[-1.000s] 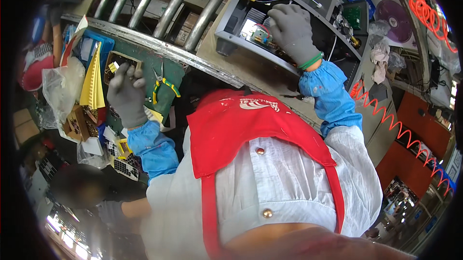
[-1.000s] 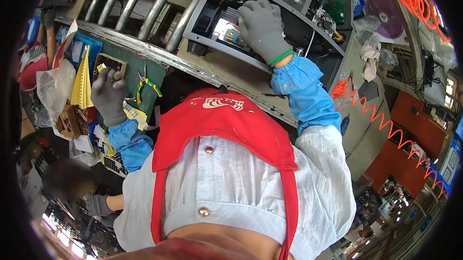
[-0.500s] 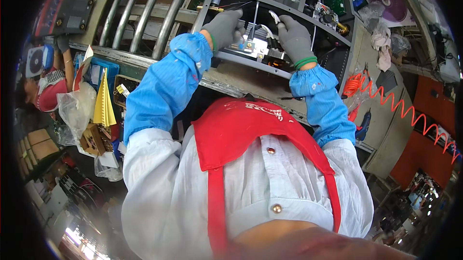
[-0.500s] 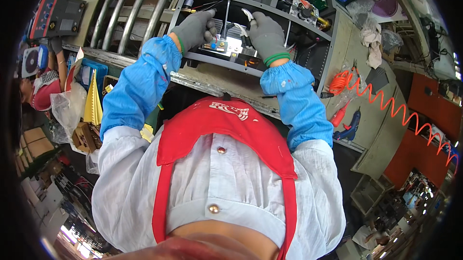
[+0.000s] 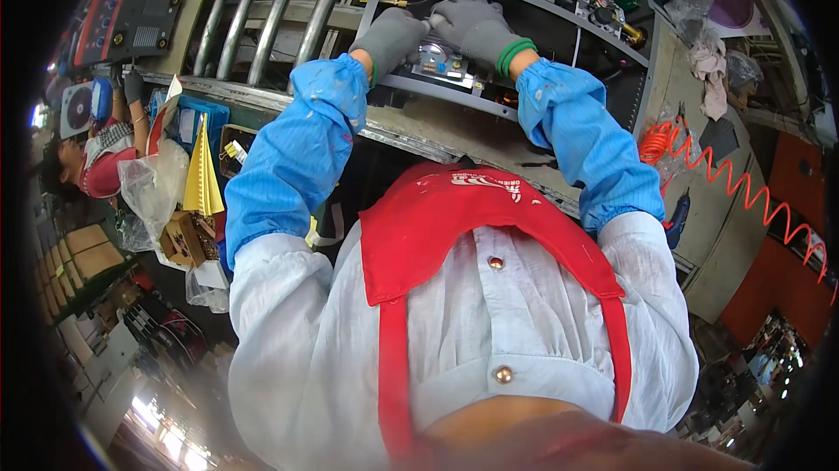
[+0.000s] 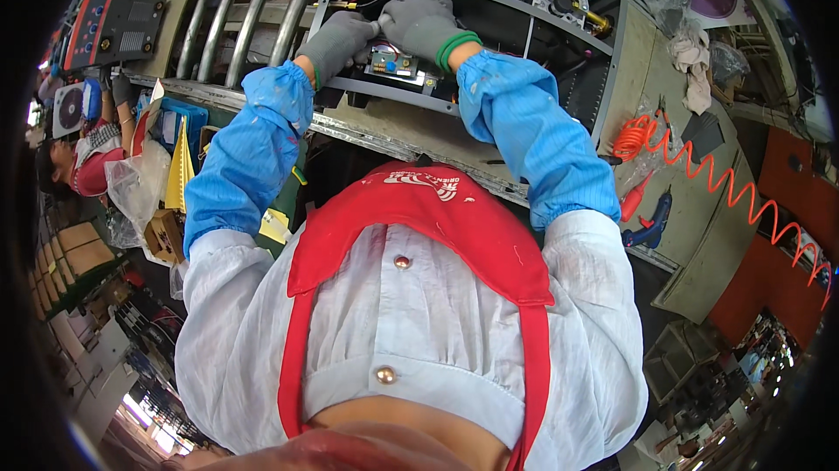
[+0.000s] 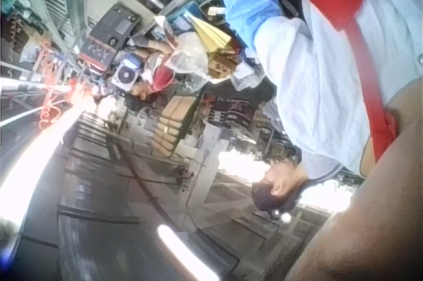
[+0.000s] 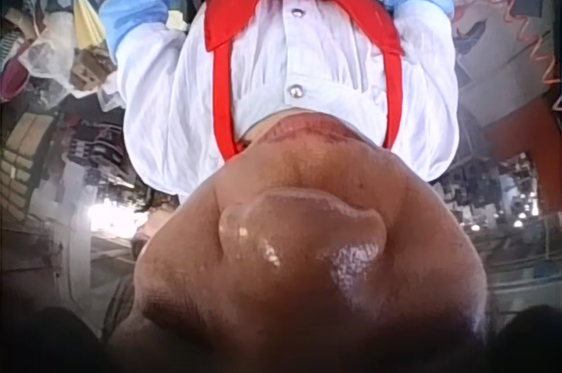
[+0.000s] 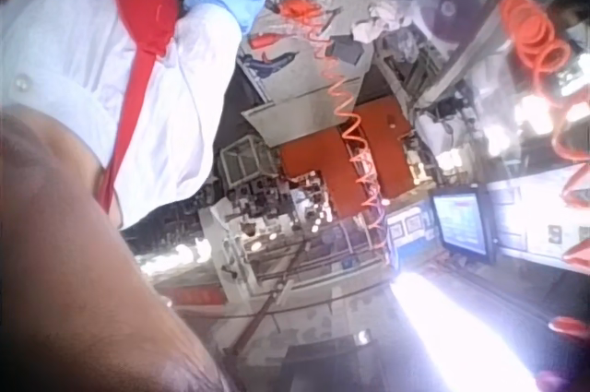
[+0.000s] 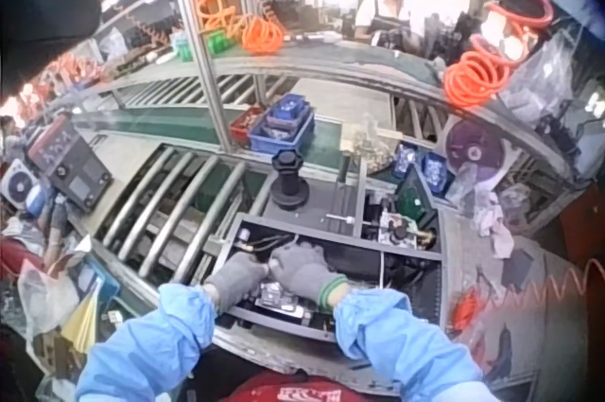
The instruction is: Assembling internal components and wiring of an electronic device chassis at a factory workstation.
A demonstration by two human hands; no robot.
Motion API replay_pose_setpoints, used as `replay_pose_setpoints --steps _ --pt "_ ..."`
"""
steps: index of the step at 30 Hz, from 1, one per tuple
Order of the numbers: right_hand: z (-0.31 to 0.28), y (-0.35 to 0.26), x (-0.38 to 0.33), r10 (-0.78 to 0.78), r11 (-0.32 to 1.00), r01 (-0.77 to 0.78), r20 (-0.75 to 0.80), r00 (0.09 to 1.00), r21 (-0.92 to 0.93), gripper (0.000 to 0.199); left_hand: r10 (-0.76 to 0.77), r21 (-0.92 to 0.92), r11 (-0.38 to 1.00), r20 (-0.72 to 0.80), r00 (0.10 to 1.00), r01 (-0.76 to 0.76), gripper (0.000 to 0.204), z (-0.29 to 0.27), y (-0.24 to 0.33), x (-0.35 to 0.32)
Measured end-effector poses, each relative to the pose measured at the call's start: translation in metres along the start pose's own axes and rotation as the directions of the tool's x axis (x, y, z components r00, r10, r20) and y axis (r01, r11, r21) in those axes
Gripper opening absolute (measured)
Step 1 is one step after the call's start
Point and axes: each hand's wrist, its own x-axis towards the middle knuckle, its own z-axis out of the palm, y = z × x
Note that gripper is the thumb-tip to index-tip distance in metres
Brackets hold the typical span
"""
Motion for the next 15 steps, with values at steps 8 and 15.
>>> replay_pose_setpoints --steps 8,15 --pt "0.019 0.038 0.024 -0.108 0.856 -0.011 0.200 0.974 0.518 0.037 -0.097 0.121 0.988 0.026 0.995 0.093 0.029 -0.001 0.018 -0.022" --pt "0.021 0.036 0.026 -0.065 0.858 -0.111 0.320 0.945 0.502 0.027 0.022 0.461 0.887 0.007 1.000 -0.023 0.034 0.005 0.004 -0.020"
